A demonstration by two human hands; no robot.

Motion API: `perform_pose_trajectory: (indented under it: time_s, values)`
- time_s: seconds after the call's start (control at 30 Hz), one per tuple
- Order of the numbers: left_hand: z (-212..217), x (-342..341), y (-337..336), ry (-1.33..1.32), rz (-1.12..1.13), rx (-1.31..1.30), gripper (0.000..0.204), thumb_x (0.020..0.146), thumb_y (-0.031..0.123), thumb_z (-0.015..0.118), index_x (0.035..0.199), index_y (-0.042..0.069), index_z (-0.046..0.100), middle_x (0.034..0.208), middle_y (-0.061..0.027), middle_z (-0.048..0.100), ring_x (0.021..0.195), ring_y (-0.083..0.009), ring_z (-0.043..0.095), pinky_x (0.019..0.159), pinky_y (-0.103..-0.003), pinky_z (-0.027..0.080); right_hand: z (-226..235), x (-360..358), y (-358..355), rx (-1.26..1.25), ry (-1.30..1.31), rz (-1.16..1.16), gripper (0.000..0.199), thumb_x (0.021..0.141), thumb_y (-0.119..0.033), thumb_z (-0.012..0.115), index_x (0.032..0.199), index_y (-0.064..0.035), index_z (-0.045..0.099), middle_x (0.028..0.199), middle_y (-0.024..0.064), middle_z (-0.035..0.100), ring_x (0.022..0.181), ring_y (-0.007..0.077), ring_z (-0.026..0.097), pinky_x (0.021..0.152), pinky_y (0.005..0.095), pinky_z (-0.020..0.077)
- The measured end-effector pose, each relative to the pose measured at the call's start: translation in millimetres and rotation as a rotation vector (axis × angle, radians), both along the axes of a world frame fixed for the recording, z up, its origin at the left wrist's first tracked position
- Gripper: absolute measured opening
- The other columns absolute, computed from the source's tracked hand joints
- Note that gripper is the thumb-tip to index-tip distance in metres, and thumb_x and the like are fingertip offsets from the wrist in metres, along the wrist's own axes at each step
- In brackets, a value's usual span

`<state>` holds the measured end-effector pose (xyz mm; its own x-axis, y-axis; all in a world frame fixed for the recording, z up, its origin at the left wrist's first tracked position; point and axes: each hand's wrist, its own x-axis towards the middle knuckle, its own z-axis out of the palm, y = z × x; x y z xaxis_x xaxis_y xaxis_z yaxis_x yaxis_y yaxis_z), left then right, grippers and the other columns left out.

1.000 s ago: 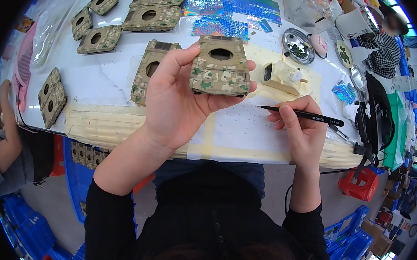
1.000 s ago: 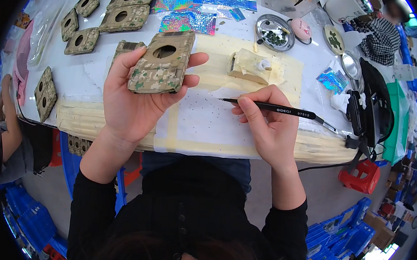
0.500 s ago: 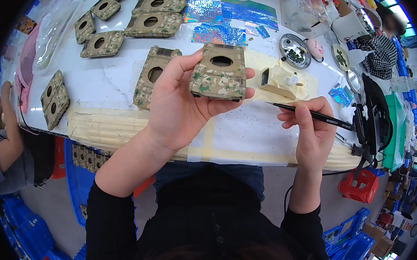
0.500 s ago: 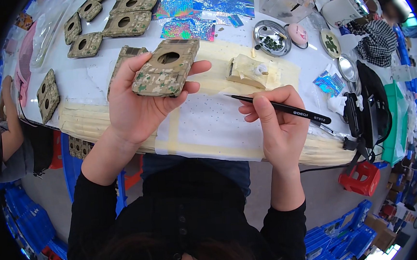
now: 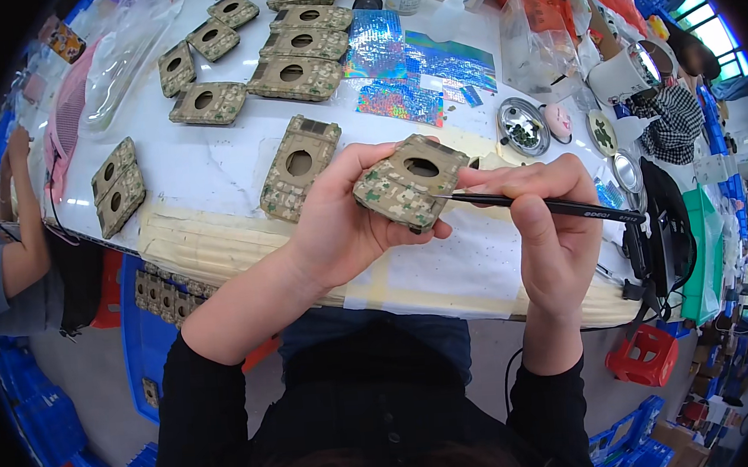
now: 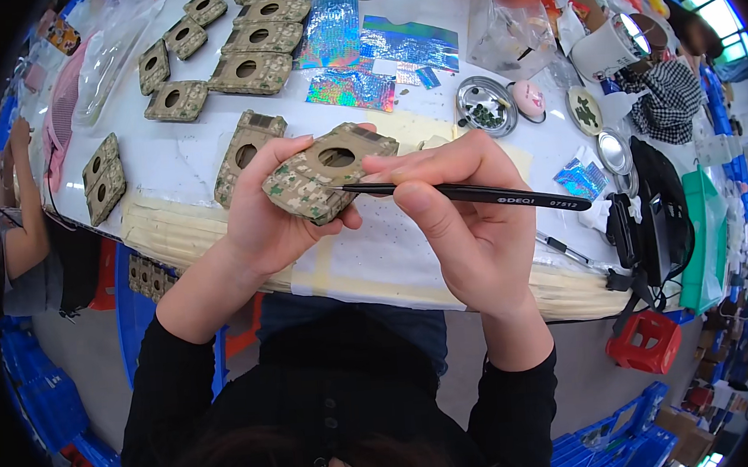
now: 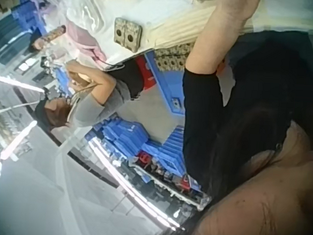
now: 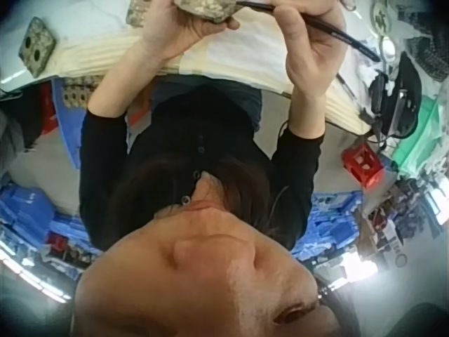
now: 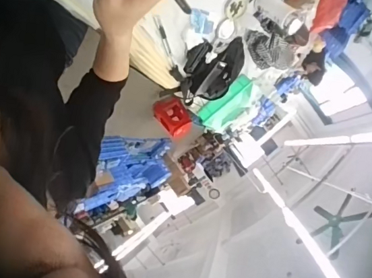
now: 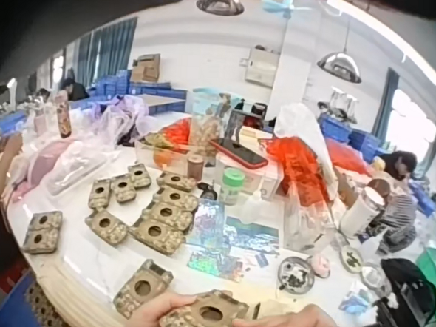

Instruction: Painting camouflage patterns on small plastic toy tank hulls using a brush.

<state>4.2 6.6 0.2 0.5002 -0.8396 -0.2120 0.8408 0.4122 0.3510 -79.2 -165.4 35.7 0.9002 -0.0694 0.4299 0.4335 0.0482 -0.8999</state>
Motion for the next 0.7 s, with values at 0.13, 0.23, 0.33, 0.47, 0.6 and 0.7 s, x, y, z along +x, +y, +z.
perform_pose_trajectory:
  time_s: [0.13, 0.23, 0.33, 0.47, 0.6, 0.7]
  values:
    - [-9, 2, 2, -0.011, -0.031, -0.097, 0.049, 0.092, 0.032, 0.034, 0.121, -0.005, 0.047, 0.102, -0.0191, 0.063, 0.078, -0.034, 0.066, 0.065, -0.034, 0.058, -2, -1, 3, 0.033, 0.052, 0.005, 0.009, 0.089, -0.004, 0.057, 0.092, 0.0028, 0.052, 0.093, 0.0159, 0.063, 0.095, 0.0225, 0.063, 0.082, 0.0309, 0.0509]
    - [-5, 1, 1, -0.006, -0.02, -0.045, 0.05, 0.091, 0.033, 0.035, 0.12, -0.005, 0.049, 0.099, -0.0194, 0.063, 0.075, -0.0329, 0.066, 0.061, -0.033, 0.057, -3, -1, 4, 0.04, 0.066, -0.004, 0.009, 0.09, -0.005, 0.056, 0.092, 0.0029, 0.051, 0.094, 0.0165, 0.063, 0.094, 0.0217, 0.063, 0.079, 0.0294, 0.0523]
    - [-3, 0, 0, 0.007, -0.01, 0.006, 0.051, 0.09, 0.034, 0.035, 0.122, -0.005, 0.048, 0.098, -0.0198, 0.063, 0.071, -0.0319, 0.066, 0.057, -0.032, 0.056, -3, -1, 3, 0.031, 0.068, -0.008, 0.009, 0.09, -0.005, 0.056, 0.092, 0.0032, 0.051, 0.094, 0.0167, 0.063, 0.094, 0.0217, 0.063, 0.079, 0.029, 0.0525]
    - [-2, 0, 1, 0.0, -0.004, 0.014, 0.051, 0.09, 0.034, 0.036, 0.122, -0.005, 0.047, 0.099, -0.0202, 0.062, 0.072, -0.032, 0.066, 0.057, -0.032, 0.057, -3, -1, 4, 0.043, 0.07, -0.001, 0.008, 0.09, -0.003, 0.055, 0.092, 0.0033, 0.051, 0.094, 0.0169, 0.063, 0.094, 0.0216, 0.063, 0.08, 0.0291, 0.0523]
    - [-2, 0, 0, 0.006, -0.01, 0.008, 0.052, 0.09, 0.034, 0.036, 0.123, -0.005, 0.046, 0.099, -0.0202, 0.062, 0.072, -0.032, 0.066, 0.058, -0.032, 0.057, -4, -1, 3, 0.049, 0.075, 0.011, 0.007, 0.089, -0.002, 0.056, 0.092, 0.0031, 0.051, 0.095, 0.0168, 0.063, 0.095, 0.0216, 0.063, 0.083, 0.0301, 0.0506]
    - [-3, 0, 0, 0.009, -0.01, 0.002, 0.052, 0.09, 0.034, 0.036, 0.123, -0.005, 0.046, 0.099, -0.0204, 0.062, 0.073, -0.0321, 0.066, 0.058, -0.031, 0.057, -4, -1, 2, 0.042, 0.077, 0.012, 0.007, 0.089, -0.001, 0.056, 0.092, 0.003, 0.052, 0.095, 0.0166, 0.063, 0.095, 0.0216, 0.063, 0.084, 0.0307, 0.0493]
